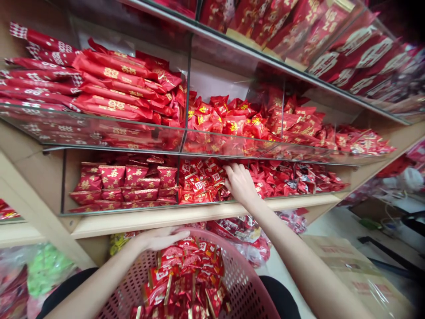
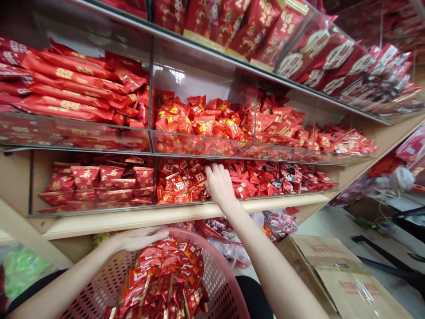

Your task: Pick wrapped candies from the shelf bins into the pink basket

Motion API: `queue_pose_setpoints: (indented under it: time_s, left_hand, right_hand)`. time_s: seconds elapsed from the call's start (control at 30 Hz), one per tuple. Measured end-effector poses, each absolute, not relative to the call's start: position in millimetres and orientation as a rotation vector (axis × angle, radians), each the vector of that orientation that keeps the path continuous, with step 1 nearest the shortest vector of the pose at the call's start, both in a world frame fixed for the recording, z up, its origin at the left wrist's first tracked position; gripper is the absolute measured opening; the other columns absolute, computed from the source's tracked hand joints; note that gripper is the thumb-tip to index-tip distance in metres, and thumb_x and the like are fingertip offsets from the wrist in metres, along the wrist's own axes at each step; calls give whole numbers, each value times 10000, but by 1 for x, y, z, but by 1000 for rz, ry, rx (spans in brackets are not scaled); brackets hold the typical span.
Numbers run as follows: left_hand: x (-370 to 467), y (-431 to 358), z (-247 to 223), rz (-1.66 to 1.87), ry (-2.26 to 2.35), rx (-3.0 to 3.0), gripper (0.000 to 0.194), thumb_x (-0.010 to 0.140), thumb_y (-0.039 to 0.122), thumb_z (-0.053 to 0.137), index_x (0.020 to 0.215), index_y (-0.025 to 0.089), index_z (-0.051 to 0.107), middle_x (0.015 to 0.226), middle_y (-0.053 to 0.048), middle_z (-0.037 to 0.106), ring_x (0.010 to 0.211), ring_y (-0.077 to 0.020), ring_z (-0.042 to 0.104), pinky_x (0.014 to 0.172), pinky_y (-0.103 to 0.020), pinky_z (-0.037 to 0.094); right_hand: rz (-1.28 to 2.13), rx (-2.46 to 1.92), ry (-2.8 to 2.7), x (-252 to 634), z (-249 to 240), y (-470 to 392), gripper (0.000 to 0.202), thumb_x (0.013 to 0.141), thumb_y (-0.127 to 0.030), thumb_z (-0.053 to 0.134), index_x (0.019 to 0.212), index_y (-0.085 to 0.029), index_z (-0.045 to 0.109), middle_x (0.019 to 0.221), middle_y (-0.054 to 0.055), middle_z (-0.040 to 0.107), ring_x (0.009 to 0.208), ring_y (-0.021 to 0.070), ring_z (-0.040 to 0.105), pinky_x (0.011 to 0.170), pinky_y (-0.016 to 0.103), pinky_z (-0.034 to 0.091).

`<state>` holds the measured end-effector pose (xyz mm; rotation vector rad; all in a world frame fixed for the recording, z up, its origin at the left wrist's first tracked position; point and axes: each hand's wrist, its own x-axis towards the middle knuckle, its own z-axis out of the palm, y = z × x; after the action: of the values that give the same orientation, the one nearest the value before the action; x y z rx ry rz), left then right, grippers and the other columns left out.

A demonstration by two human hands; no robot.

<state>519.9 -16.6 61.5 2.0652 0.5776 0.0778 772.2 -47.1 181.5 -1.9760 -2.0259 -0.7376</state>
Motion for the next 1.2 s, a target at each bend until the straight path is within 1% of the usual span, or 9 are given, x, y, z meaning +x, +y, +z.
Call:
queue_pose_setpoints:
  time_s: [0.1,0.23,0.33,0.43,0.53,0.67,0.87,1.07,1.2]
  left_hand:
    - [519,-17,59,78,559,2061,499,869,564,309,1230,276,495,1279,26,512,1125,-180,490,1010,-293,321]
    - [518,-19,63,92,610,2068,509,861,577,313,1248,292,479,1297,38,495,1150,-184,470,1027,-295,296]
    - [516,-20,65,95,612,2066,521,862,579,303,1270,294,458,1323,41,466,1180,-186,445,1044,-295,272]
    - [515,-19,63,89,617,2067,537,858,586,301,1281,288,446,1333,31,455,1188,-193,437,1046,-308,269]
    - [515,-18,61,82,610,2076,547,851,597,304,1276,287,453,1320,26,470,1161,-193,461,1033,-311,289]
    - [517,-19,62,53,663,2071,545,838,615,317,1261,308,468,1303,34,489,1131,-195,488,1011,-304,318]
    - [517,-20,63,58,649,2054,537,840,611,320,1243,296,484,1289,37,502,1130,-190,490,1005,-287,322]
    - [516,-15,56,80,598,2083,569,850,602,295,1266,253,465,1299,-9,494,1144,-199,475,1024,-328,304]
    - [516,-15,54,65,647,2088,575,847,609,295,1302,281,421,1350,8,435,1194,-200,433,1052,-330,262]
  right_hand:
    - [-760,-1970,-2100,769,183,-29,427,813,-230,427,1226,-124,441,1154,147,515,1008,272,429,803,371,348]
    - [-572,-2035,-2153,760,187,-8,592,767,-348,498,1303,-143,355,1242,145,491,1125,304,389,914,468,277]
    - [-451,-2111,-2150,762,192,3,562,767,-369,491,1276,-151,391,1265,140,488,1163,310,386,947,506,245]
    - [-510,-2164,-2122,770,195,5,496,795,-312,458,1254,-129,417,1240,153,514,1156,294,419,967,458,260]
    - [-582,-2206,-2106,776,196,-1,446,823,-286,430,1226,-95,440,1169,175,555,1082,285,493,893,369,362]
    - [-587,-2291,-2027,776,195,-7,352,867,-296,371,1152,-128,491,1044,157,607,923,262,591,741,327,448]
    - [-653,-2390,-1835,771,191,-4,308,886,-252,328,996,-105,574,936,185,619,864,270,621,666,319,464]
    - [-618,-2395,-1724,773,186,-7,344,879,-312,355,1032,-94,572,885,184,627,823,270,626,658,327,458]
    - [-559,-2362,-1780,771,181,-16,334,882,-308,342,967,-136,615,969,170,608,835,253,621,661,313,449]
